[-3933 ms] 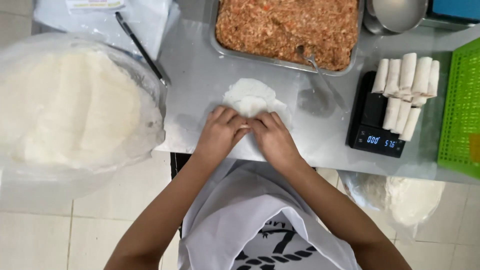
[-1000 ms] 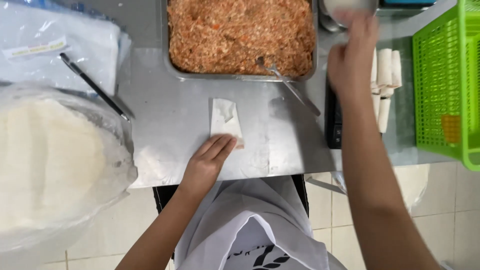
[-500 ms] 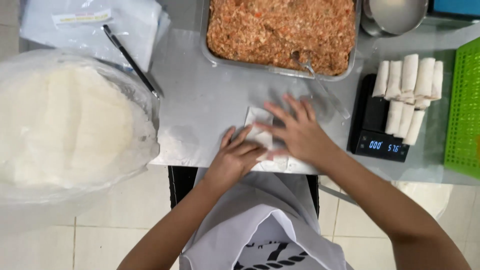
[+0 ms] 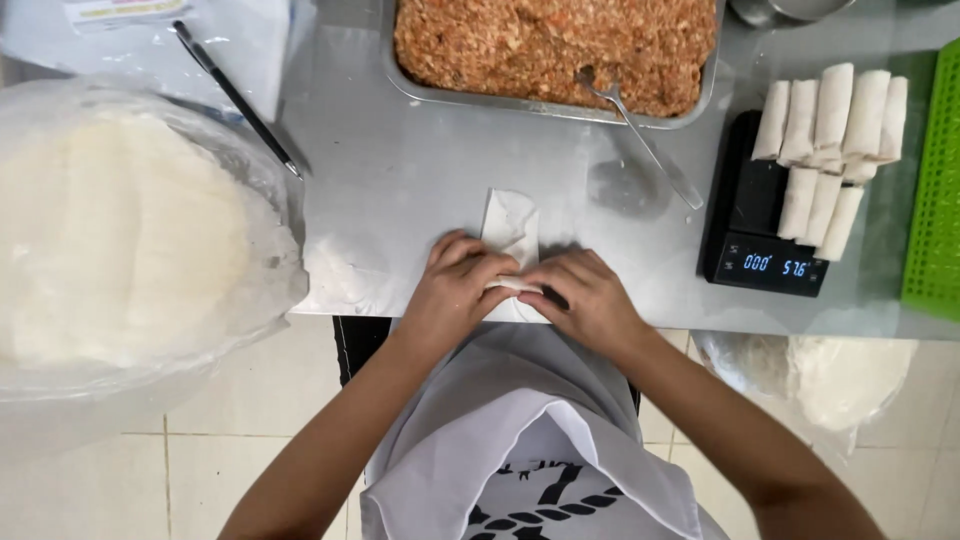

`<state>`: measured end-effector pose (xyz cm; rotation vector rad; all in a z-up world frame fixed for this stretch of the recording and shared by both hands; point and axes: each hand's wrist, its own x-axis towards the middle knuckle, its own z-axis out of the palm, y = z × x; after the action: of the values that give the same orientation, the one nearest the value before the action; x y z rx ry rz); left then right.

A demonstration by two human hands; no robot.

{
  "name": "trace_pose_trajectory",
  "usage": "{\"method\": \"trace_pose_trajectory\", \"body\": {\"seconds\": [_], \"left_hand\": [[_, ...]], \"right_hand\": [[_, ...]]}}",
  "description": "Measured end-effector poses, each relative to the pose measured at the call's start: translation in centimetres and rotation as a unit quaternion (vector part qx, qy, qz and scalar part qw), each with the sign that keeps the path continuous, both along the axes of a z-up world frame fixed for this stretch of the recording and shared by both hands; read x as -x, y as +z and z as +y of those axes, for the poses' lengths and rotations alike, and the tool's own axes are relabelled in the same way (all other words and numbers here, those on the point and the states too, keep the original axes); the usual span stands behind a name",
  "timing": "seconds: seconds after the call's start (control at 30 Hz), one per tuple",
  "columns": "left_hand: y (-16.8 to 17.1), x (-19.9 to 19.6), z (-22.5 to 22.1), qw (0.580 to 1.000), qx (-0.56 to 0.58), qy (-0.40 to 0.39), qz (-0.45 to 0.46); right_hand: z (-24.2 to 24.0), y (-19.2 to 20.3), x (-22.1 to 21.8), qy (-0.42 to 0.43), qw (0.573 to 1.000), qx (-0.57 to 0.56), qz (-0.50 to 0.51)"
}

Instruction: Making spring rolls by placing meat filling on wrappers and rolling them tightly

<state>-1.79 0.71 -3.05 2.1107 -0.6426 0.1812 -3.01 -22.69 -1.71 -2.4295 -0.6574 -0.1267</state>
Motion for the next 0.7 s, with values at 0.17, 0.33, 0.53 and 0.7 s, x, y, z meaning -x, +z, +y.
{"method": "trace_pose_trajectory", "body": {"seconds": [0.17, 0.33, 0.53, 0.7], "left_hand": [[1.8, -1.5, 1.2, 0.996, -0.013, -0.037, -0.084], [1.1, -3.8, 0.9, 0.996, -0.051, -0.004, -0.075], [1.8, -3.7, 1.7, 0.997, -0.044, -0.001, -0.062], [1.8, -5.4, 1.7, 0.996, -0.081, 0.011, -0.026]], "right_hand": [[1.3, 1.7, -0.3, -0.045, 0.996, -0.073, 0.003], [1.3, 0.4, -1.0, -0.056, 0.996, -0.045, -0.049], [1.2, 0.1, -2.0, -0.038, 0.995, -0.008, -0.093], [1.0, -0.4, -4.3, -0.049, 0.995, -0.027, -0.086]]}}
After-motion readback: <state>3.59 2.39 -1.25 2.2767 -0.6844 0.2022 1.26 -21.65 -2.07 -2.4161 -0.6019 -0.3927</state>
